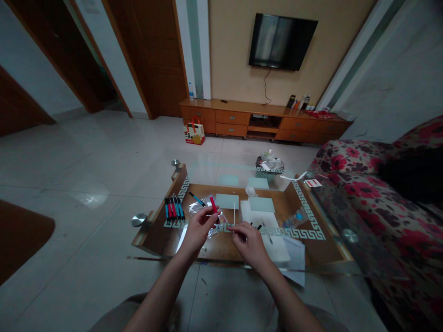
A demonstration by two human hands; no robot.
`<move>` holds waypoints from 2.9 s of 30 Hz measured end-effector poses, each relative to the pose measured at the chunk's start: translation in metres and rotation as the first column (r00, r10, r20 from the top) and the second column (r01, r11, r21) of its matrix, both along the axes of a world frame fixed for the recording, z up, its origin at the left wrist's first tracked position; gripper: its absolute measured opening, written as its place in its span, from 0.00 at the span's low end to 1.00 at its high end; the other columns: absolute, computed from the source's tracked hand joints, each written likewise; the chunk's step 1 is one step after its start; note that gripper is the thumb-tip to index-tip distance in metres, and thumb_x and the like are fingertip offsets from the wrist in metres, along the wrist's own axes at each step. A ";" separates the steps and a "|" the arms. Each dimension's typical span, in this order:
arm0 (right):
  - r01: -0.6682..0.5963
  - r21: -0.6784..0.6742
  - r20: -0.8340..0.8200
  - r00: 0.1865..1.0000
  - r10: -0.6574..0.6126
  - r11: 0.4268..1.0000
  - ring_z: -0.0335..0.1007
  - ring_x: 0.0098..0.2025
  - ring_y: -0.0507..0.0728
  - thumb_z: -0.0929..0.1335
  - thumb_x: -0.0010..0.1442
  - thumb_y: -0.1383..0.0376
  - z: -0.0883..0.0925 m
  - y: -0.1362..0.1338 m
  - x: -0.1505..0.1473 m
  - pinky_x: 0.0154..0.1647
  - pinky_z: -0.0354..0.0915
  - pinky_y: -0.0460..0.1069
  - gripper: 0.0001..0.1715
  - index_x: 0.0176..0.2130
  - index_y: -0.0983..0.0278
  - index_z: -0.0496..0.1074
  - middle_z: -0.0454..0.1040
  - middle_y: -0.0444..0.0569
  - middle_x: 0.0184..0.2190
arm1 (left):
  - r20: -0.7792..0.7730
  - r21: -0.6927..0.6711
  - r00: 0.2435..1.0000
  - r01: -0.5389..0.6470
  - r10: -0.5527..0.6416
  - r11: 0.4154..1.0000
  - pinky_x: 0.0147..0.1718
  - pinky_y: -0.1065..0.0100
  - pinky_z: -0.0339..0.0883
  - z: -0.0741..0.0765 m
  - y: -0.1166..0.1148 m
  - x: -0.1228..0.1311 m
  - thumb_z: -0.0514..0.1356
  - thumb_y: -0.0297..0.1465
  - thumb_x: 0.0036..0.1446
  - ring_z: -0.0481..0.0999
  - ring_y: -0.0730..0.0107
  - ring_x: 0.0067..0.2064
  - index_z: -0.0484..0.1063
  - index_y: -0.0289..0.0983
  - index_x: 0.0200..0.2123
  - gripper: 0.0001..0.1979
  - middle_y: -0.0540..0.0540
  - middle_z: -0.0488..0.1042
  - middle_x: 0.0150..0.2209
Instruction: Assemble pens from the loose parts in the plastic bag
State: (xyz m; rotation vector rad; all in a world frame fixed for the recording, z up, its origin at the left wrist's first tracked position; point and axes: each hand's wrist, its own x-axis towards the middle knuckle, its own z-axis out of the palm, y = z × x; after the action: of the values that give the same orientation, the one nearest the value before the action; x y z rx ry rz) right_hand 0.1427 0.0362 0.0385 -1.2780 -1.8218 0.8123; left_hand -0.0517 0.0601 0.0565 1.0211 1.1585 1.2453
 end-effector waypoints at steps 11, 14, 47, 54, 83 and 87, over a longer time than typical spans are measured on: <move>0.122 -0.029 -0.176 0.976 -0.126 0.992 0.69 0.33 0.53 0.68 0.62 0.63 0.006 0.003 0.000 0.34 0.65 0.47 0.10 0.42 0.62 0.77 0.75 0.48 0.35 | -0.025 -0.022 0.999 0.026 -0.027 0.999 0.32 0.71 0.68 0.003 -0.001 0.001 0.67 0.42 0.53 0.76 0.69 0.34 0.77 0.36 0.47 0.21 0.43 0.80 0.40; 0.205 -0.016 -0.270 0.941 -0.202 0.979 0.70 0.35 0.55 0.68 0.63 0.59 0.011 0.004 0.001 0.36 0.66 0.48 0.12 0.40 0.62 0.78 0.75 0.49 0.34 | -0.077 -0.006 0.995 0.067 -0.067 0.998 0.31 0.70 0.68 0.001 -0.001 0.001 0.67 0.42 0.53 0.76 0.68 0.34 0.78 0.37 0.46 0.20 0.43 0.80 0.39; 0.316 -0.271 -0.576 0.704 -0.416 0.909 0.74 0.32 0.54 0.72 0.58 0.53 0.006 0.017 0.017 0.33 0.69 0.48 0.21 0.44 0.66 0.76 0.81 0.53 0.36 | -0.433 0.102 0.853 0.366 -0.289 0.925 0.38 0.66 0.67 -0.009 -0.008 0.005 0.63 0.34 0.57 0.76 0.63 0.39 0.79 0.38 0.42 0.11 0.43 0.78 0.41; 0.197 -0.294 -0.547 0.768 -0.334 0.935 0.75 0.34 0.55 0.71 0.59 0.53 0.004 0.015 0.015 0.36 0.69 0.49 0.20 0.44 0.65 0.77 0.81 0.53 0.37 | -0.490 0.126 0.824 0.390 -0.285 0.912 0.39 0.67 0.67 -0.009 -0.008 0.003 0.61 0.34 0.59 0.75 0.64 0.39 0.79 0.37 0.41 0.10 0.44 0.78 0.39; 0.141 -0.237 -0.430 0.872 -0.234 0.961 0.72 0.35 0.55 0.72 0.57 0.55 0.008 0.012 0.009 0.38 0.67 0.48 0.14 0.31 0.64 0.76 0.79 0.49 0.32 | -0.591 0.083 0.712 0.522 -0.380 0.849 0.34 0.71 0.65 0.002 -0.019 0.009 0.60 0.29 0.57 0.73 0.69 0.35 0.75 0.37 0.39 0.07 0.47 0.76 0.35; 0.139 -0.238 -0.349 0.911 -0.218 0.961 0.68 0.30 0.53 0.71 0.57 0.54 0.001 0.012 0.009 0.33 0.64 0.47 0.16 0.29 0.65 0.75 0.75 0.46 0.27 | -0.547 0.060 0.726 0.531 -0.418 0.845 0.31 0.72 0.64 0.003 -0.024 0.012 0.59 0.27 0.56 0.73 0.72 0.32 0.72 0.38 0.45 0.13 0.49 0.75 0.34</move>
State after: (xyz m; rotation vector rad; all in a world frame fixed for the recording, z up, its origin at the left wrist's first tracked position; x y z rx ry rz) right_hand 0.1517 0.0481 0.0395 -1.2948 -1.3232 1.0825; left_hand -0.0401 0.0364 0.0596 1.7733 1.0569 0.6917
